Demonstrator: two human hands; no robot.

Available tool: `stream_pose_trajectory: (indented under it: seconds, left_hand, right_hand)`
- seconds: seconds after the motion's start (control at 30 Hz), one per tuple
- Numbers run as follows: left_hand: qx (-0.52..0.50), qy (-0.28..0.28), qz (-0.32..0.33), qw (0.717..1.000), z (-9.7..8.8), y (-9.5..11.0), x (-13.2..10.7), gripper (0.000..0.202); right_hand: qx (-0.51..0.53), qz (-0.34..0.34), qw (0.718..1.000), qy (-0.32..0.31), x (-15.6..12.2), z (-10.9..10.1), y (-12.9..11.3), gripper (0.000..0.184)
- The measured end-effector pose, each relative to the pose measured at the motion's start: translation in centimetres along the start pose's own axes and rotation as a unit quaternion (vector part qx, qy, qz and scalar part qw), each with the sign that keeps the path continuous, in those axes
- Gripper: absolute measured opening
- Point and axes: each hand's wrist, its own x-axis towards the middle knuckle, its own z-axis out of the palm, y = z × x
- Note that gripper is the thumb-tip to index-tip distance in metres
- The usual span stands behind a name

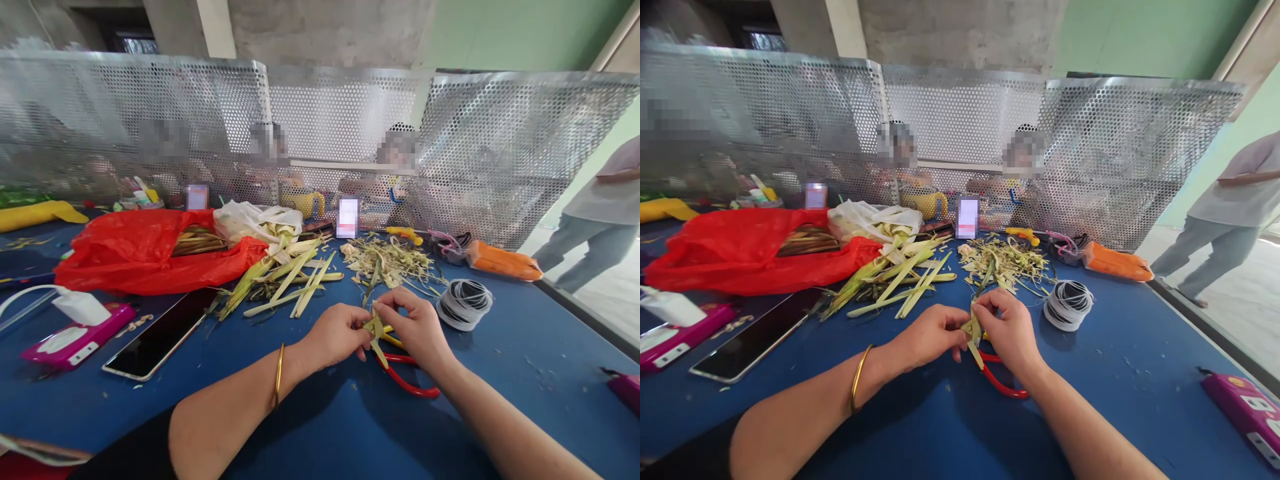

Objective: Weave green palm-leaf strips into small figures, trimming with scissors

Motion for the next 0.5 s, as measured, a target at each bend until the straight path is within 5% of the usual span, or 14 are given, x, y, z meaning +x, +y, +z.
stream_pose_trajectory:
  seconds: [0.17, 0.27, 0.5]
  left_hand:
    - [-0.062, -0.073, -0.023, 0.995, -0.2, 1.0, -0.4, 0.025]
    - [-0.077, -0.067, -0.031, 0.994, 0.0, 1.4, -0.6, 0.023]
    - [-0.043, -0.018, -0.071, 0.996, 1.1, 0.8, -0.8, 0.037]
  right_hand:
    - [0.056, 0.064, 0.996, 0.020, -0.1, 0.4, -0.2, 0.023]
    - [0.107, 0.121, 0.987, 0.003, -0.2, 0.6, -0.4, 0.028]
    - [0.122, 0.090, 0.988, 0.005, -0.7, 1.1, -0.8, 0.025]
